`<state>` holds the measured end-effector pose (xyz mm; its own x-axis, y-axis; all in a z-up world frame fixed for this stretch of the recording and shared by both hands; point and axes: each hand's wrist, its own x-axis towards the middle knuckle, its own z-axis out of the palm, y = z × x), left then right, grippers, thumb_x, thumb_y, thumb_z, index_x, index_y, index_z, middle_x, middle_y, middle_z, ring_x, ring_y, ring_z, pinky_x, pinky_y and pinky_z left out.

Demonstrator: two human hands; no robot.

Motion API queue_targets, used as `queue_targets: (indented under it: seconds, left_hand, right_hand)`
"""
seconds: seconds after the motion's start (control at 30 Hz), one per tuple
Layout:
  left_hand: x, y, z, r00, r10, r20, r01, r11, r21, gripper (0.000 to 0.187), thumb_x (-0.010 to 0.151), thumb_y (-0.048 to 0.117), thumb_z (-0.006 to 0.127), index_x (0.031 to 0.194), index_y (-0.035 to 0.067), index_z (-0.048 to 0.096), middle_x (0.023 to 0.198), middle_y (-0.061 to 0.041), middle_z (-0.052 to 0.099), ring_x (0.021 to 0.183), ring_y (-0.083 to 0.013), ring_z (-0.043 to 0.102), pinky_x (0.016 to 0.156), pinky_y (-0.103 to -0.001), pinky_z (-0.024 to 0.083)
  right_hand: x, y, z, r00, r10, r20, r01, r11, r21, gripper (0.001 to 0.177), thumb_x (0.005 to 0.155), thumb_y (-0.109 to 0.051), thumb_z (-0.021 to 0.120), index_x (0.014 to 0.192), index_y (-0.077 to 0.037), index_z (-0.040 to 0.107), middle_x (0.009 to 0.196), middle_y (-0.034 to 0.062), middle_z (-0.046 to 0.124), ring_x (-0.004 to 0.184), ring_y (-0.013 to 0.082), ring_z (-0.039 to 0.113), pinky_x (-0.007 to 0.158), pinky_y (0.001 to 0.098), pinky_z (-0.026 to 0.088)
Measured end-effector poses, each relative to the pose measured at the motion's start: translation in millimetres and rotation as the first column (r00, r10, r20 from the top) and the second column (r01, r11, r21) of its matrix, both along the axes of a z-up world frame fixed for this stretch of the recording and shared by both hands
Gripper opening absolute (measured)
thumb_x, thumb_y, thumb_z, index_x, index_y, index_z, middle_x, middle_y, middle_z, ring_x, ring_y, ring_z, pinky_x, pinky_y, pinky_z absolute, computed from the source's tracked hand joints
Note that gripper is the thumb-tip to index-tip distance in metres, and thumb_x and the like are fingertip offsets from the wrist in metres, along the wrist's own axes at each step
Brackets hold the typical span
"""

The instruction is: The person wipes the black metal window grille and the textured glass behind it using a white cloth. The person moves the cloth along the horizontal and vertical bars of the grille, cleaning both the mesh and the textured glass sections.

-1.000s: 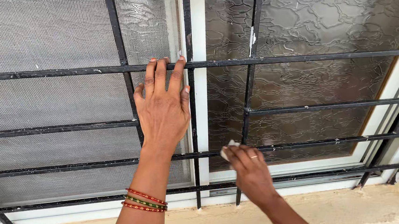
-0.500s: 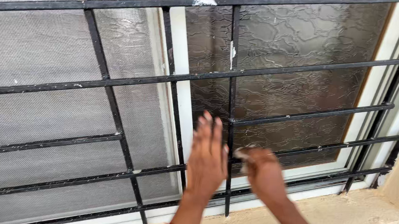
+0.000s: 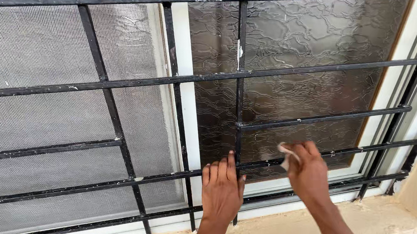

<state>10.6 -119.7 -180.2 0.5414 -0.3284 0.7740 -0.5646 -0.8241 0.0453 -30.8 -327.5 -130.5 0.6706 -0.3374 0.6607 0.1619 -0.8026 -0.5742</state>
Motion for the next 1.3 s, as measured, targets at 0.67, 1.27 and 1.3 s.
queue_targets:
  seconds: [0.67, 1.27, 1.3]
  left_hand:
    - [6, -1, -4, 0.999, 0.020, 0.050, -0.020, 1.000, 0.011, 0.071, 0.098, 0.041, 0.057, 0.147, -0.008, 0.040, 0.129, -0.019, 0.056, 0.117, -0.0335, 0.050, 0.108, -0.050, 0.032]
    - [-2, 0, 5, 0.998, 0.043, 0.044, -0.043, 0.999, -0.001, 0.062, 0.097, 0.041, 0.056, 0.140, -0.004, 0.049, 0.123, -0.017, 0.061, 0.115, -0.0327, 0.053, 0.106, -0.048, 0.036]
    - [-2, -1, 6, 0.997, 0.044, 0.056, -0.044, 0.999, -0.006, 0.062, 0.097, 0.041, 0.055, 0.139, -0.004, 0.050, 0.124, -0.017, 0.061, 0.115, -0.0326, 0.053, 0.106, -0.048, 0.036]
  right_hand:
    - [-9, 26, 85, 0.918, 0.282, -0.278, -0.294, 0.956, -0.001, 0.028, 0.087, -0.013, 0.074, 0.114, -0.017, 0.079, 0.092, 0.0094, 0.081, 0.071, 0.0226, 0.076, 0.065, 0.0364, 0.060]
    - [31, 23, 67, 0.972, 0.063, 0.228, 0.128, 0.671, -0.730, 0.043, 0.093, -0.038, 0.064, 0.127, -0.012, 0.066, 0.112, 0.0056, 0.066, 0.110, 0.0280, 0.056, 0.095, 0.0494, 0.042]
    - [30, 11, 67, 0.977, -0.014, 0.212, 0.171, 0.644, -0.746, 0.042, 0.091, -0.038, 0.064, 0.125, -0.014, 0.066, 0.110, 0.0046, 0.066, 0.110, 0.0271, 0.056, 0.096, 0.0502, 0.041]
